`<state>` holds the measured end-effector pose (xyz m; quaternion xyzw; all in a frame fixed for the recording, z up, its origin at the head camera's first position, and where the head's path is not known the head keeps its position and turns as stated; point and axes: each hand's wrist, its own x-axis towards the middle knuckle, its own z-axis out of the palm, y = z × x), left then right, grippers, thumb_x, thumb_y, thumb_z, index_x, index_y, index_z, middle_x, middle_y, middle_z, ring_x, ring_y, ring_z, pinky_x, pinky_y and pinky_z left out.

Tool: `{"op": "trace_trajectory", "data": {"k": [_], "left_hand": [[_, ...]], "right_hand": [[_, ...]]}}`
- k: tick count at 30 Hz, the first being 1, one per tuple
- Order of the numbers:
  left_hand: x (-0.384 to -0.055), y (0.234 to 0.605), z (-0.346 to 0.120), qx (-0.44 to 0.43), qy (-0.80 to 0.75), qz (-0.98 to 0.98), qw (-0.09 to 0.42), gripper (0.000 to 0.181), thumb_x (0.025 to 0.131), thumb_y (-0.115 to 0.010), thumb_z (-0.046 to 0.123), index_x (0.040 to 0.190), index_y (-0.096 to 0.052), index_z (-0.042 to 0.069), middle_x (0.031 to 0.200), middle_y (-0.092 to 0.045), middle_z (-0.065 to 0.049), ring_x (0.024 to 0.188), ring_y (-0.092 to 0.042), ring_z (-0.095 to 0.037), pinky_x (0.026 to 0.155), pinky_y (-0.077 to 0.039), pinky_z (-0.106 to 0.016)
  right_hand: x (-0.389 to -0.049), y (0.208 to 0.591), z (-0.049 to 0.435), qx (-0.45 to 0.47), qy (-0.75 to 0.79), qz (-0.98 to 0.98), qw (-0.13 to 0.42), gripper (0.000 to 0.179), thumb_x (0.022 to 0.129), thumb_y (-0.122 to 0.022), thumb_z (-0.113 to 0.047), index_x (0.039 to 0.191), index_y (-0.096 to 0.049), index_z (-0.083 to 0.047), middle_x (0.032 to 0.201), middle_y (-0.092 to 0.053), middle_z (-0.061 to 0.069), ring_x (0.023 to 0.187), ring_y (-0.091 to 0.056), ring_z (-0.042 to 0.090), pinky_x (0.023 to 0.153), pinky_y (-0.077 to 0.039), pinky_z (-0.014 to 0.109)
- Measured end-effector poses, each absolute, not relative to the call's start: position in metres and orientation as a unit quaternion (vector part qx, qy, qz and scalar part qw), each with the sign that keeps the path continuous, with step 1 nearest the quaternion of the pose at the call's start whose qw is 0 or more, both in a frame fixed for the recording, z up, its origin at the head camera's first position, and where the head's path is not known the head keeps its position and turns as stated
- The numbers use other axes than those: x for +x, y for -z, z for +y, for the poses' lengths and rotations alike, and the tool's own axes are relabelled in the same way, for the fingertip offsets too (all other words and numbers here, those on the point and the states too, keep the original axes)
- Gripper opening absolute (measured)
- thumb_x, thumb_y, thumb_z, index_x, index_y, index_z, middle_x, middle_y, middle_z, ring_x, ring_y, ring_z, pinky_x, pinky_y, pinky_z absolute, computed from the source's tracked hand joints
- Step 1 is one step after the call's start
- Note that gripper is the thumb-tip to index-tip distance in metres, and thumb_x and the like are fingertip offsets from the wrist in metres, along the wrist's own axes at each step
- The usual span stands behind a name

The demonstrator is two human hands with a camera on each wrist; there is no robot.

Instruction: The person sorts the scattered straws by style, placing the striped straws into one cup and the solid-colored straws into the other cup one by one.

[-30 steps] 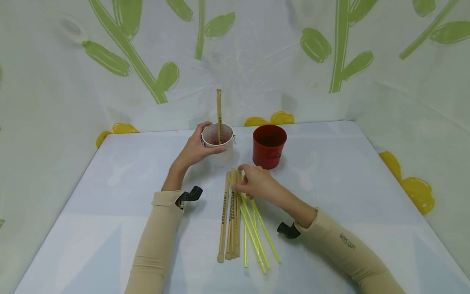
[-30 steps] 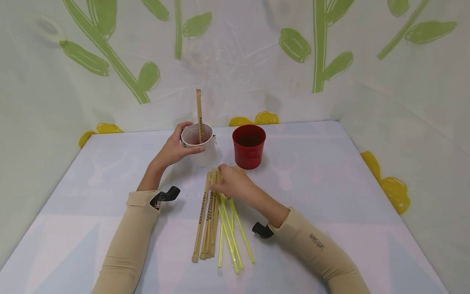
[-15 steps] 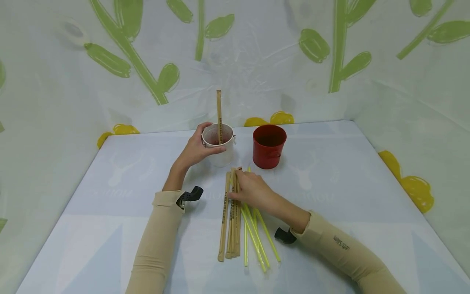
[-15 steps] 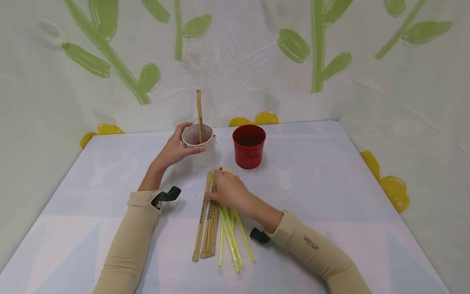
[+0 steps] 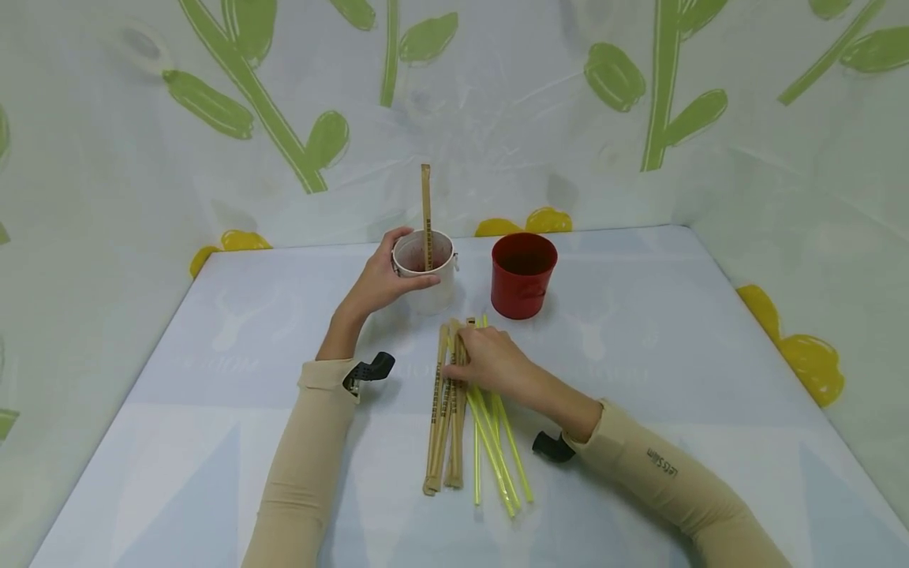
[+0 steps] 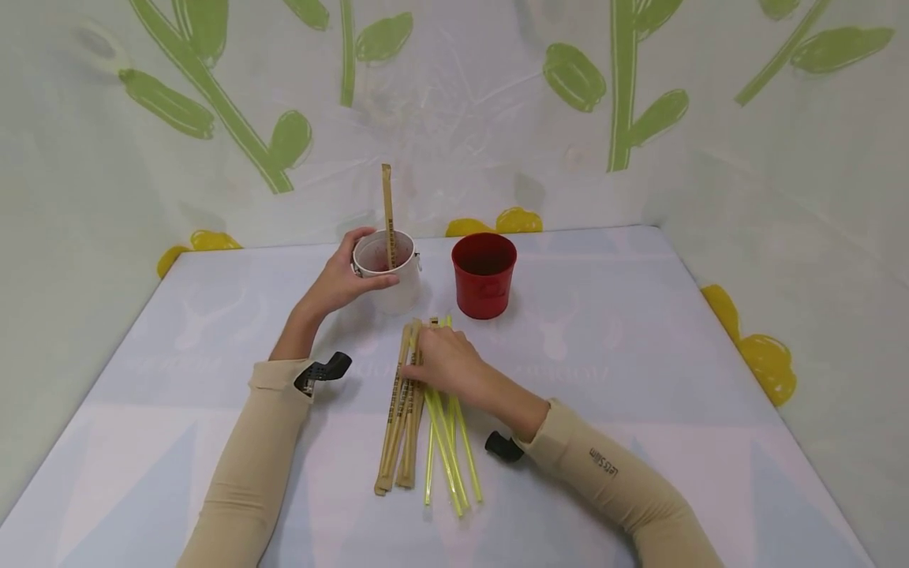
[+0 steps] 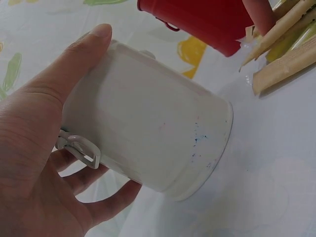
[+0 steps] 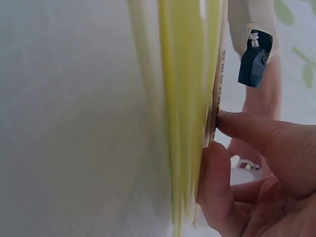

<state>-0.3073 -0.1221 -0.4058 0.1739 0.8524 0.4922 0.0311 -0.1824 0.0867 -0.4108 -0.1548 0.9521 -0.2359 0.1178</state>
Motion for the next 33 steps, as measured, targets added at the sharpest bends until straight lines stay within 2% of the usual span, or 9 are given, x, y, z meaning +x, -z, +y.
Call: {"op": "trace_trajectory", "data": {"k": [6,12,16,19,22,28,33], "left_hand": [[-0.306,0.406,-0.121,0.169,-0.488,0.856,0.035,0.1,0.072,-0.084,0.05,0.15,-0.026,0.026,0.147,-0.042,-0.012,0.132,-0.045,-0.029,0.105,-0.04,-0.055],[-0.308,0.406,-0.121,0.172,-0.491,0.853,0.035,0.099,0.073,-0.083,0.048,0.15,-0.026,0.027,0.147,-0.042,-0.011,0.132,-0.045,-0.029,0.105,-0.04,-0.055],[-0.307,0.408,-0.122,0.174,-0.493,0.852,0.035,0.097,0.074,-0.083,0.048,0.149,-0.026,0.028,0.146,-0.043,-0.012,0.132,-0.046,-0.029,0.104,-0.041,-0.055],[-0.307,0.408,-0.123,0.173,-0.494,0.851,0.034,0.097,0.074,-0.084,0.047,0.149,-0.026,0.028,0.146,-0.043,-0.012,0.132,-0.045,-0.03,0.105,-0.04,-0.056],[-0.306,0.409,-0.123,0.171,-0.493,0.852,0.035,0.096,0.073,-0.084,0.047,0.149,-0.026,0.029,0.147,-0.042,-0.011,0.132,-0.045,-0.029,0.105,-0.04,-0.055],[-0.306,0.408,-0.123,0.171,-0.486,0.856,0.031,0.094,0.073,-0.084,0.048,0.147,-0.027,0.033,0.146,-0.043,-0.011,0.131,-0.047,-0.029,0.105,-0.041,-0.054],[-0.307,0.406,-0.122,0.175,-0.484,0.857,0.028,0.095,0.073,-0.083,0.049,0.147,-0.027,0.033,0.147,-0.043,-0.011,0.131,-0.046,-0.028,0.105,-0.04,-0.054]], "right_hand": [[-0.183,0.41,0.089,-0.157,0.241,0.948,0.135,0.037,0.081,-0.079,-0.043,0.085,-0.063,-0.01,0.061,-0.055,0.001,0.054,-0.051,0.012,0.048,-0.038,0.022],[-0.188,0.408,0.096,-0.163,0.274,0.934,0.163,0.026,0.085,-0.077,-0.035,0.08,-0.068,-0.012,0.056,-0.06,0.001,0.049,-0.057,0.014,0.047,-0.039,0.021],[-0.191,0.407,0.099,-0.166,0.293,0.923,0.188,0.017,0.088,-0.074,-0.026,0.093,-0.072,-0.011,0.055,-0.064,0.001,0.047,-0.063,0.014,0.046,-0.042,0.02],[-0.193,0.405,0.101,-0.159,0.31,0.915,0.206,0.029,0.088,-0.074,-0.023,0.112,-0.071,-0.008,0.057,-0.065,0.001,0.048,-0.064,0.015,0.048,-0.047,0.02],[-0.196,0.402,0.104,-0.148,0.331,0.906,0.22,0.042,0.087,-0.075,-0.023,0.124,-0.065,-0.006,0.061,-0.067,0.002,0.05,-0.066,0.016,0.05,-0.052,0.023],[-0.201,0.395,0.111,-0.144,0.373,0.89,0.22,0.049,0.086,-0.077,-0.022,0.129,-0.062,-0.005,0.072,-0.071,0.003,0.052,-0.067,0.018,0.056,-0.057,0.03],[-0.205,0.392,0.115,-0.143,0.378,0.89,0.21,0.052,0.086,-0.077,-0.023,0.132,-0.059,-0.004,0.075,-0.073,0.003,0.053,-0.068,0.016,0.056,-0.057,0.028]]}}
